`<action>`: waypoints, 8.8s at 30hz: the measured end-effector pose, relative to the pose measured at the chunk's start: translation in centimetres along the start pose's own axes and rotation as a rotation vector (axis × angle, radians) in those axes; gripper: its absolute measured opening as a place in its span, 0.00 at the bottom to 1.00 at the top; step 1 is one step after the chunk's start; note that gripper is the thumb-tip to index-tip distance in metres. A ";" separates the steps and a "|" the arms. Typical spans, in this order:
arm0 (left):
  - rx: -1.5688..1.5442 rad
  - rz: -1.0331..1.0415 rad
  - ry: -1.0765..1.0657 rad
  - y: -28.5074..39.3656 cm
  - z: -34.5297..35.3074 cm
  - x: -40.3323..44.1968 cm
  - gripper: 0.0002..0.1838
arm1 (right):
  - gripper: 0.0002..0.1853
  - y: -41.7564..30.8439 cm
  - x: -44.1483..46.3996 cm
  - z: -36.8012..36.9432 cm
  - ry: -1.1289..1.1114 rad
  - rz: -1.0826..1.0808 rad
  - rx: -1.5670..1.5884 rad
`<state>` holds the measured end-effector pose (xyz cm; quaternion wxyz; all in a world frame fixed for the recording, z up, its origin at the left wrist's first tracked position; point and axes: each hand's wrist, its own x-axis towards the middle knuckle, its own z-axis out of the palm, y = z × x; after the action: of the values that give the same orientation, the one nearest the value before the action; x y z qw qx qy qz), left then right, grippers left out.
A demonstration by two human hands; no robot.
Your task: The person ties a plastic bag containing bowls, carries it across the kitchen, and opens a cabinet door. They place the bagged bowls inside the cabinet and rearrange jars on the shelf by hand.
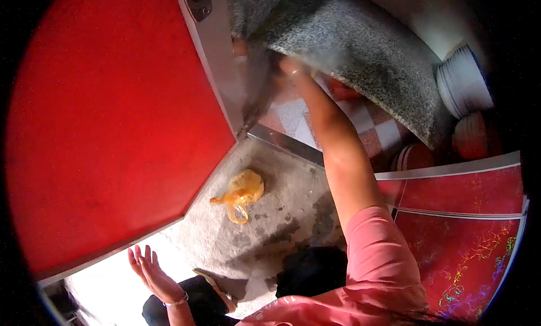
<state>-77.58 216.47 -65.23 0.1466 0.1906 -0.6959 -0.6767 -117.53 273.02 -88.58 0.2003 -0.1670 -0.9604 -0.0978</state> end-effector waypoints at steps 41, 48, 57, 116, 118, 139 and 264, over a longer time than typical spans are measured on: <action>-0.083 -0.004 -0.087 0.8 -0.6 -0.4 0.27 | 0.44 3.9 -0.4 -39.2 0.286 0.060 0.653; -0.093 -0.011 -0.099 0.4 -0.6 -0.4 0.26 | 0.37 0.8 -6.6 -42.4 0.769 0.033 0.635; 0.007 -0.022 -0.071 0.8 -1.7 -0.4 0.27 | 0.35 -0.9 -16.7 -19.0 -0.042 0.086 0.555; -0.238 -0.104 -0.228 -0.9 0.7 -0.3 0.20 | 0.36 6.0 -20.9 -44.5 0.077 -0.069 0.976; -0.227 -0.118 -0.229 -1.3 0.9 -0.5 0.19 | 0.36 9.2 -18.5 -44.1 0.230 -0.083 0.794; -0.200 -0.178 -0.324 -1.1 -0.3 -3.5 0.24 | 0.49 16.2 -7.9 -42.9 0.223 0.300 0.619; 0.149 -0.260 -0.022 0.6 -1.5 -7.1 0.24 | 0.26 7.0 -7.2 -16.3 -0.114 0.234 0.225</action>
<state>-70.69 218.45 -64.17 0.0356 0.2821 -0.7154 -0.6383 -103.02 273.36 -76.02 0.1731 -0.2595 -0.9491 0.0439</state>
